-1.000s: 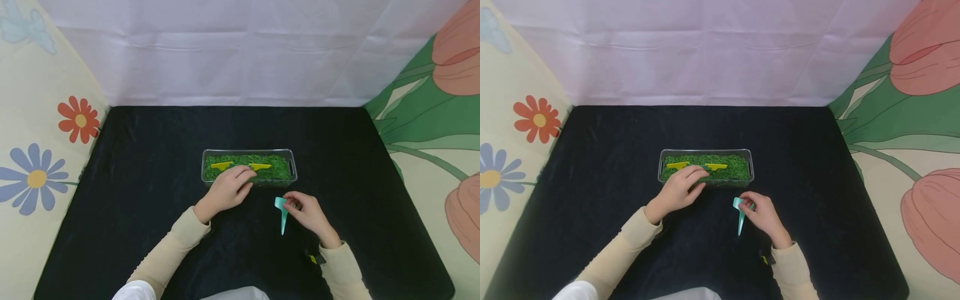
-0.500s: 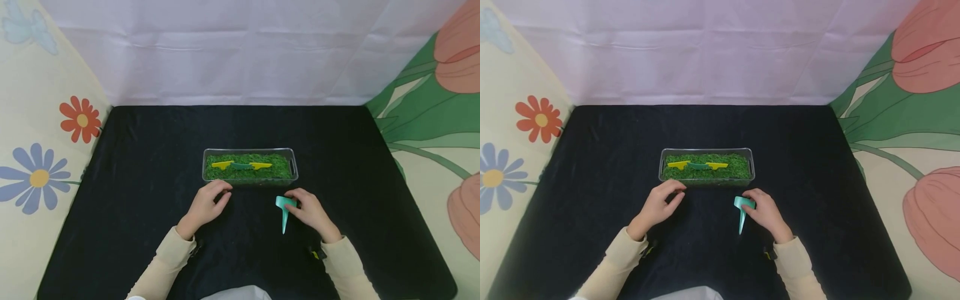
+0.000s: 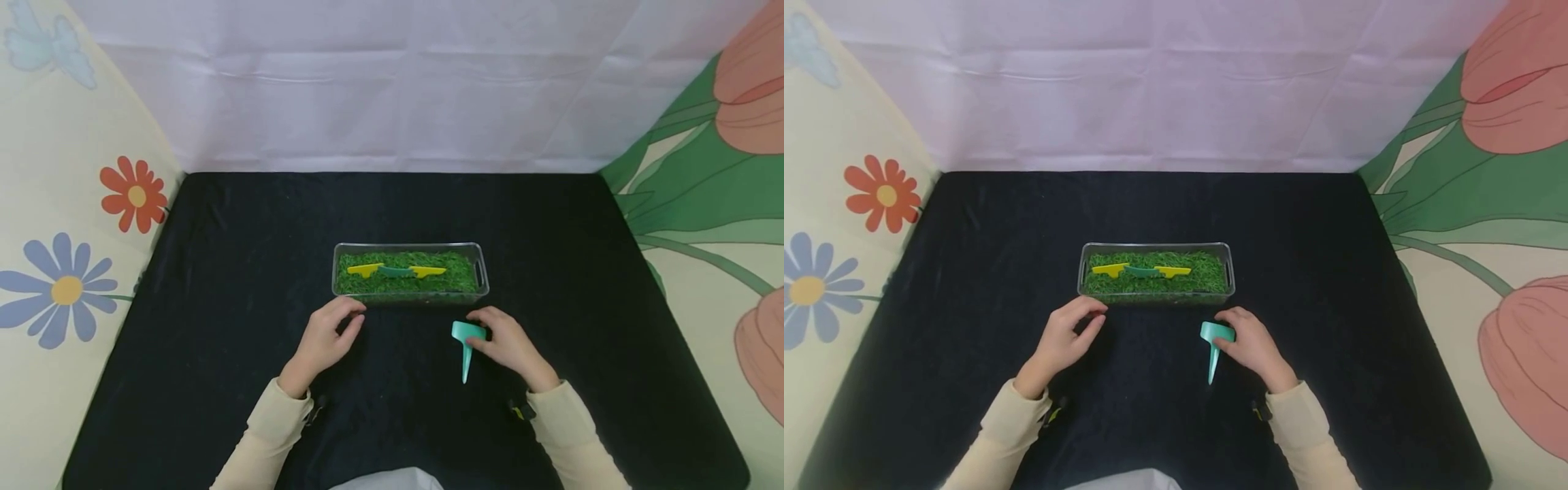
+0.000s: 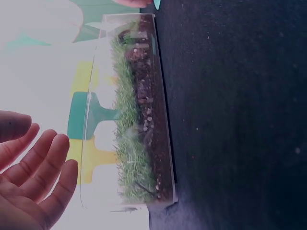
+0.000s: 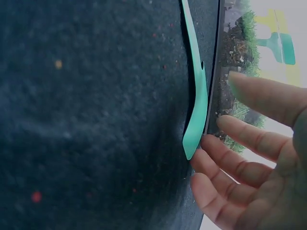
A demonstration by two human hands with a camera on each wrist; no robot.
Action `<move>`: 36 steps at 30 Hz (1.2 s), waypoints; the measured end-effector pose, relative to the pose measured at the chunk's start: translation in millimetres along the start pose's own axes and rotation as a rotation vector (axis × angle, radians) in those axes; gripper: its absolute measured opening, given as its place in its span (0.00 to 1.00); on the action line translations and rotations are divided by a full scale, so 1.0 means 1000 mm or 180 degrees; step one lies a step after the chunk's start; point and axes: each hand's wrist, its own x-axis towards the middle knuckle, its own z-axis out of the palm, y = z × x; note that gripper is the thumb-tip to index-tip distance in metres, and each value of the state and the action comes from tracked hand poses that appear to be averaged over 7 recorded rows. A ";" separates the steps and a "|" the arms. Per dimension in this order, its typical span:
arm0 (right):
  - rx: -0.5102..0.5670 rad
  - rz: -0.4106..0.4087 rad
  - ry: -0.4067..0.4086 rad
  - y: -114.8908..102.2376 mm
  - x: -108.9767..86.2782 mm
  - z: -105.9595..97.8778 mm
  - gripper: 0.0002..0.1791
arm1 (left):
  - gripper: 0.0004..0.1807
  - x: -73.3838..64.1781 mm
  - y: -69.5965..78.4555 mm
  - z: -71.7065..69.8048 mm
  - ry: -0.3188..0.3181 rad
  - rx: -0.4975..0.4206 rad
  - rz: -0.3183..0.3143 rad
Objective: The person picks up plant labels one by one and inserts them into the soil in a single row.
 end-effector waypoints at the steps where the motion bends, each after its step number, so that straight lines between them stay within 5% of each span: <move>1: -0.0029 0.0005 -0.0030 0.000 0.000 0.000 0.21 | 0.06 -0.001 0.000 0.000 0.0002 -0.0001 -0.0022; 20: -0.0463 0.0115 -0.0200 -0.003 0.007 0.006 0.20 | 0.07 -0.004 -0.004 -0.003 0.0099 0.0208 -0.0004; 36: -0.0741 0.0068 -0.0010 -0.010 0.005 0.011 0.19 | 0.07 -0.003 -0.003 -0.001 0.0022 0.0112 -0.0055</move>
